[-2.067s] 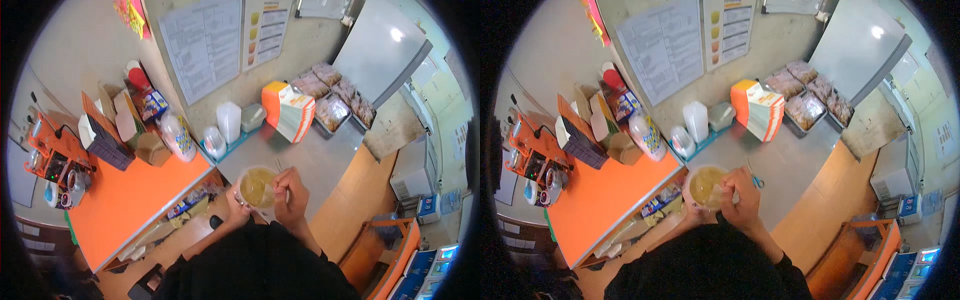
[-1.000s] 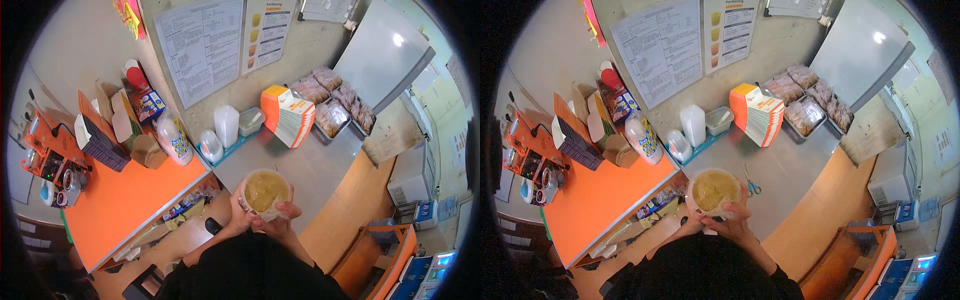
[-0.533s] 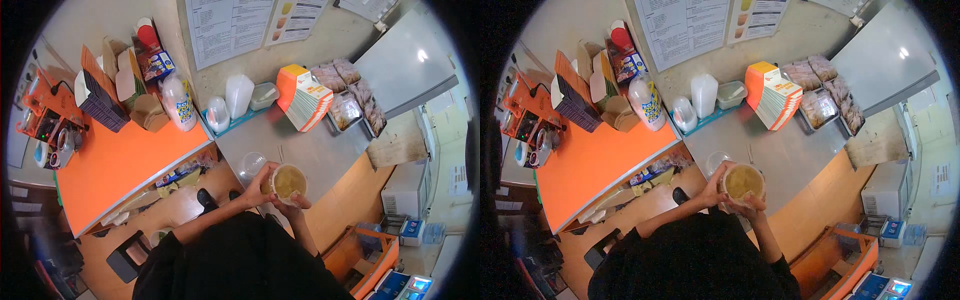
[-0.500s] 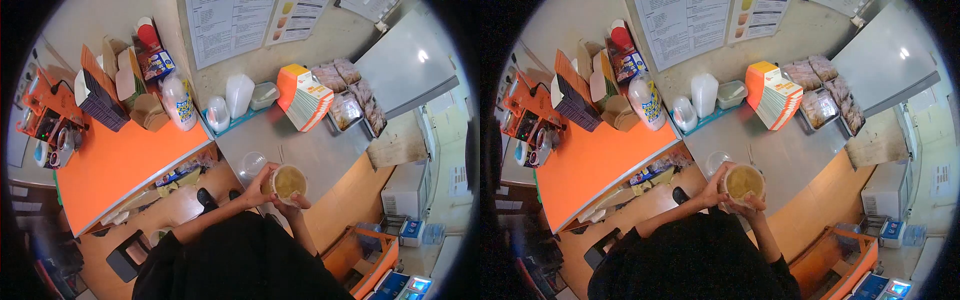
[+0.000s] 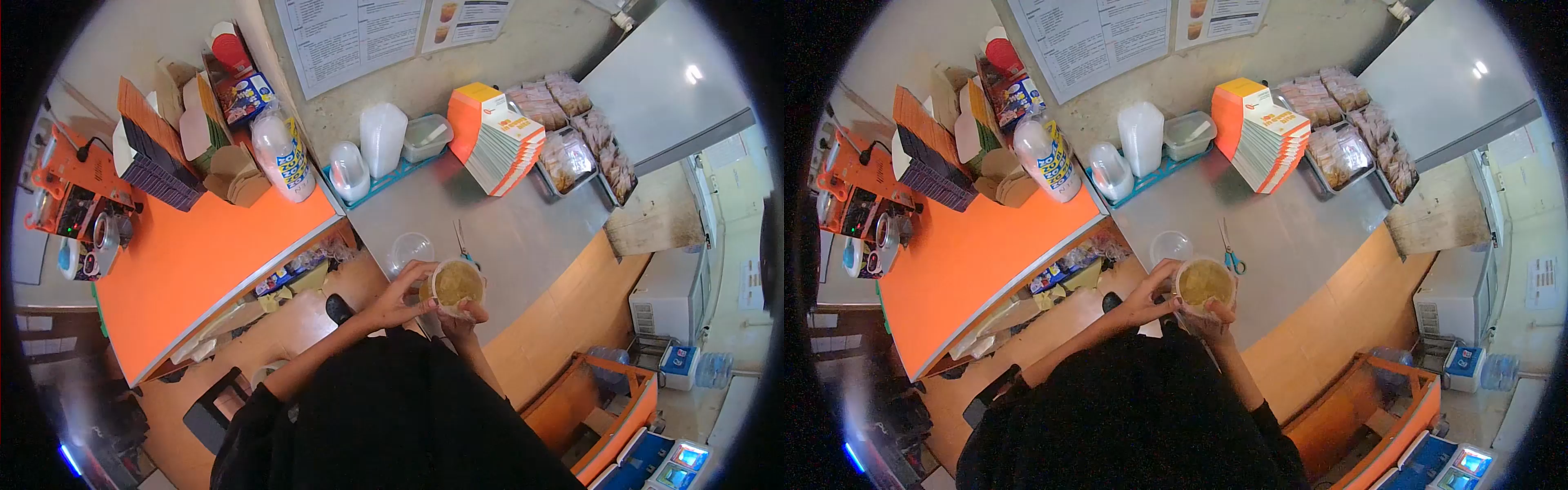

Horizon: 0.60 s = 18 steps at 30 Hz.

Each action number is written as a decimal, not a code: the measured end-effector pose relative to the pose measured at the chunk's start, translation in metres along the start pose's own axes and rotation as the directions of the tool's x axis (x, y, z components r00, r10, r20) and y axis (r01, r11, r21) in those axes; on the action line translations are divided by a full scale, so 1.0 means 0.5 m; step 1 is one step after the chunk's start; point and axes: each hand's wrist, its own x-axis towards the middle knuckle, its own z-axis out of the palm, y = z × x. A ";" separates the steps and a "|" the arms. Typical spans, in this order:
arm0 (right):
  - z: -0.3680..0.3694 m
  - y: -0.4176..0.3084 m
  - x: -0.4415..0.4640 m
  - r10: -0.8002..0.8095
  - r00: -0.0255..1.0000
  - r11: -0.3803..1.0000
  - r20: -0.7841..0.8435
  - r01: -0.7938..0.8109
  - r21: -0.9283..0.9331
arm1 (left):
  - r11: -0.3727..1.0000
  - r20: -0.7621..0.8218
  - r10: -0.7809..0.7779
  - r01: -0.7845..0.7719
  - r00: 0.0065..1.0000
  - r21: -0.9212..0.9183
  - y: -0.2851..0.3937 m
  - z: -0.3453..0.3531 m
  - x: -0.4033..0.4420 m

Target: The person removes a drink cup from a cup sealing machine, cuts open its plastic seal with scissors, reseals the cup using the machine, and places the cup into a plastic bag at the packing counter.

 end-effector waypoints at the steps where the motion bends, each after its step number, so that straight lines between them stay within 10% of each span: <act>1: 0.003 -0.006 0.009 -0.012 1.000 1.000 0.007 0.012 0.002 | 0.999 -0.025 -0.020 0.019 0.999 -0.042 0.004 0.000 0.000; 10: -0.030 0.039 -0.031 0.150 0.985 0.986 0.086 -0.143 -0.081 | 0.685 -0.251 0.190 0.055 0.949 0.726 -0.061 -0.109 -0.009; 18: -0.053 0.093 -0.017 0.037 0.977 0.984 0.209 0.000 -0.177 | 0.852 -0.227 0.092 0.042 0.970 0.522 -0.164 -0.096 0.076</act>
